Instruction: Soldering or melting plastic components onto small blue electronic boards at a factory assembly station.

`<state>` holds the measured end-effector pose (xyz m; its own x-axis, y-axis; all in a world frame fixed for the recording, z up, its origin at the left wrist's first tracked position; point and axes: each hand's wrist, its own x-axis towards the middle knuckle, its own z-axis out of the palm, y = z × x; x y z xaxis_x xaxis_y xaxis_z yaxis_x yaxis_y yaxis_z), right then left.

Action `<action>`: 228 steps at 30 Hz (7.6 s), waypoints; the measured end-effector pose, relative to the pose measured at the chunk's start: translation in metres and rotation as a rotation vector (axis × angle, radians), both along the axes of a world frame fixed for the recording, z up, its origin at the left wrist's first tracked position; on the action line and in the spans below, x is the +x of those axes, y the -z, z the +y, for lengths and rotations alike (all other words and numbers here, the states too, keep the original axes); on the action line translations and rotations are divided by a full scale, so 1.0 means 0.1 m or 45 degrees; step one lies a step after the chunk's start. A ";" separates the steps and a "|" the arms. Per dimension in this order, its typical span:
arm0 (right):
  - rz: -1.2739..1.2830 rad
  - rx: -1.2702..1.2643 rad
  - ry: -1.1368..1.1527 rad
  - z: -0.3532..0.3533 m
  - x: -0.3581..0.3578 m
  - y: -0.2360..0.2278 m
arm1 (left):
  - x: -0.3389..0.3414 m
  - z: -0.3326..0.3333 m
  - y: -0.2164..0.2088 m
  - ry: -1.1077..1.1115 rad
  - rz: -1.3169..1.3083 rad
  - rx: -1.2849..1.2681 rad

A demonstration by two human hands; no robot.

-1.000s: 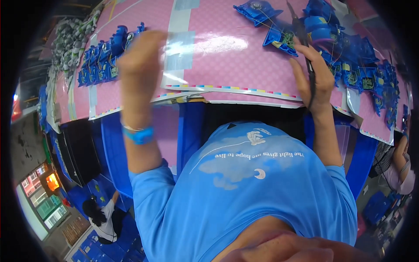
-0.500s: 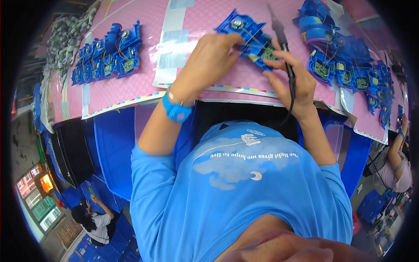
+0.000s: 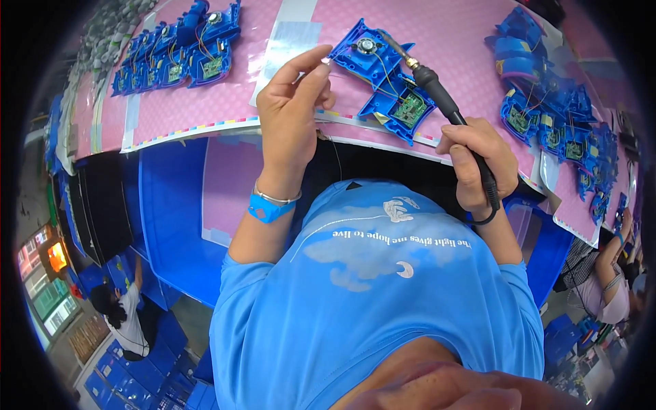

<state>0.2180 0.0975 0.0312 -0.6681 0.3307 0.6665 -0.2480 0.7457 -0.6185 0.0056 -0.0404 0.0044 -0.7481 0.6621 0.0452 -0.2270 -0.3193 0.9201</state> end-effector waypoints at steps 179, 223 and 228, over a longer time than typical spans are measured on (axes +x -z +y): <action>-0.137 -0.307 -0.095 0.19 0.00 0.02 | -0.28 0.25 0.07 -0.156 2.178 -0.218; 0.009 -0.380 -0.002 0.23 0.03 0.01 | -0.18 -0.02 -0.05 -0.051 1.478 -0.380; 0.028 -0.435 0.021 0.31 0.13 0.02 | -0.11 -0.04 -0.01 0.276 1.435 -0.385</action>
<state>0.2315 0.1289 0.0296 -0.6473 0.5482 0.5296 -0.2536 0.5004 -0.8278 -0.0059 -0.0442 0.0053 -0.2578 0.8668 0.4268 0.7368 -0.1094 0.6672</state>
